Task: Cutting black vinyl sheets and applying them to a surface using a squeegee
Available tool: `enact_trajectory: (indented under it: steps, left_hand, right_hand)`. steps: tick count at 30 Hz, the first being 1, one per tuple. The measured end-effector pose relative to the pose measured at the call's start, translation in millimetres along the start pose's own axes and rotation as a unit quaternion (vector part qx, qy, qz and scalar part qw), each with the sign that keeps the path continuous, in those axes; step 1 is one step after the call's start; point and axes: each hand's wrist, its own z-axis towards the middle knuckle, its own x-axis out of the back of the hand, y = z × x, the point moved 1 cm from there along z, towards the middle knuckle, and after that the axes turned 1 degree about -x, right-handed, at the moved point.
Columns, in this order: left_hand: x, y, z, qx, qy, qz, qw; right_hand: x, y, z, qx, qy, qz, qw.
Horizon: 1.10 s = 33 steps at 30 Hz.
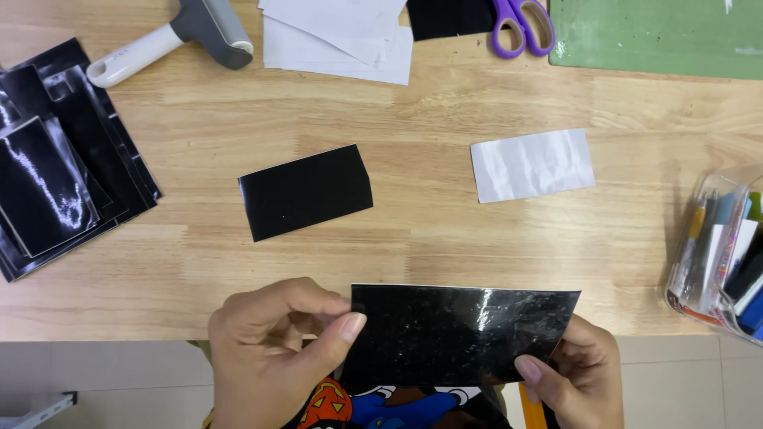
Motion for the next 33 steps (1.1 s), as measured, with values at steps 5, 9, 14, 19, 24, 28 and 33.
enact_trajectory:
  steps: [5, 9, 14, 19, 24, 28, 33]
  left_hand:
    - [1, -2, 0, 0.011, 0.012, 0.030, 0.999]
    - [1, -9, -1, 0.017, 0.022, 0.018, 0.999]
    - [1, -16, -4, 0.033, 0.047, 0.011, 0.998]
    - [2, -19, -8, 0.003, 0.053, 0.004, 0.999]
    - [-3, -8, -4, -0.010, 0.054, 0.004, 0.998]
    - [-2, -9, -3, -0.009, 0.052, 0.017, 0.998]
    - [-3, -12, -6, -0.007, 0.067, 0.008, 0.998]
  right_hand:
    - [-8, -13, -1, 0.023, -0.018, 0.038, 0.999]
    - [-11, -12, -5, 0.045, -0.016, 0.056, 0.997]
    - [-16, -15, -6, 0.037, -0.003, 0.070, 0.997]
    - [-10, -12, -5, 0.048, 0.004, -0.030, 0.998]
    - [-15, -13, -2, 0.038, 0.024, -0.057, 0.997]
    - [-17, -14, -1, 0.030, 0.031, -0.063, 0.997]
    - [-24, -23, 2, 0.022, 0.042, -0.054, 0.997]
